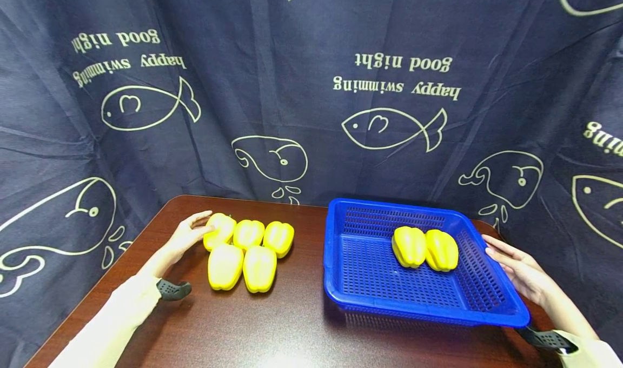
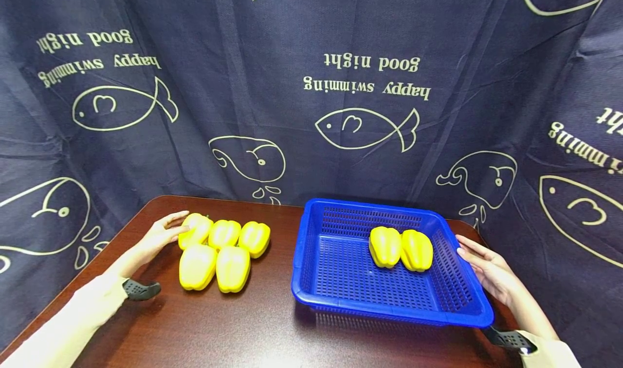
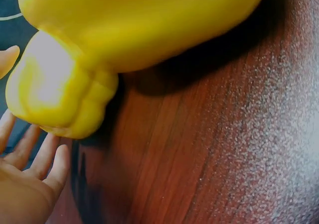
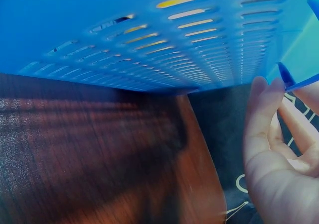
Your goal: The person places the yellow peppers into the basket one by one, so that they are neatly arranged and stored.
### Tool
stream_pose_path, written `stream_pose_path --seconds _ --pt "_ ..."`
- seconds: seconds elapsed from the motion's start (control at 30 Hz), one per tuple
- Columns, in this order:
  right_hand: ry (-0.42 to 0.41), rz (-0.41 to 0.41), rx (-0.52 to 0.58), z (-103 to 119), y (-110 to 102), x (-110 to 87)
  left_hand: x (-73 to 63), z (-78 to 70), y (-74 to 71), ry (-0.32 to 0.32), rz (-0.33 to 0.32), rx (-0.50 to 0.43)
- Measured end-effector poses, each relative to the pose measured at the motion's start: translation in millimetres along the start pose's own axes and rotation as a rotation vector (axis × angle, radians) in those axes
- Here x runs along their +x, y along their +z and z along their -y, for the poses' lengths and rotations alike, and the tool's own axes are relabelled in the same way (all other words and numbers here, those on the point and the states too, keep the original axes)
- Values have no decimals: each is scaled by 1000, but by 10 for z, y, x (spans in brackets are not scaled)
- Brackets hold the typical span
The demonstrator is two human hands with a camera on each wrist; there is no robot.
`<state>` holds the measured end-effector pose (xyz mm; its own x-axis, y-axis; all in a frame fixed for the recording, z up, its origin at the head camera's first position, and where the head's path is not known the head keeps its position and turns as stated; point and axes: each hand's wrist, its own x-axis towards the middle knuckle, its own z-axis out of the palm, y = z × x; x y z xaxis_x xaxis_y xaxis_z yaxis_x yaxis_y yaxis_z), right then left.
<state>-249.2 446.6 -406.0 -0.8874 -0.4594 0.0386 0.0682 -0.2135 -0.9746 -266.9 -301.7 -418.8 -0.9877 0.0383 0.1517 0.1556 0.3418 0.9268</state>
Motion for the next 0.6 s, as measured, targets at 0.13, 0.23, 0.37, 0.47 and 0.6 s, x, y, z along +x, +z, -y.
stream_pose_path --seconds 0.13,0.23,0.37,0.47,0.6 --pt "-1 -11 4 1 1 0 -9 24 -2 1 61 -64" --pt "5 -12 11 0 5 8 -14 60 -6 29 76 -90" --pt "5 8 22 3 4 9 -5 101 0 63 67 -81" --pt "-1 33 38 3 -2 8 7 116 10 69 54 -74" --pt "0 46 52 -2 -11 7 12 118 14 36 45 -110"
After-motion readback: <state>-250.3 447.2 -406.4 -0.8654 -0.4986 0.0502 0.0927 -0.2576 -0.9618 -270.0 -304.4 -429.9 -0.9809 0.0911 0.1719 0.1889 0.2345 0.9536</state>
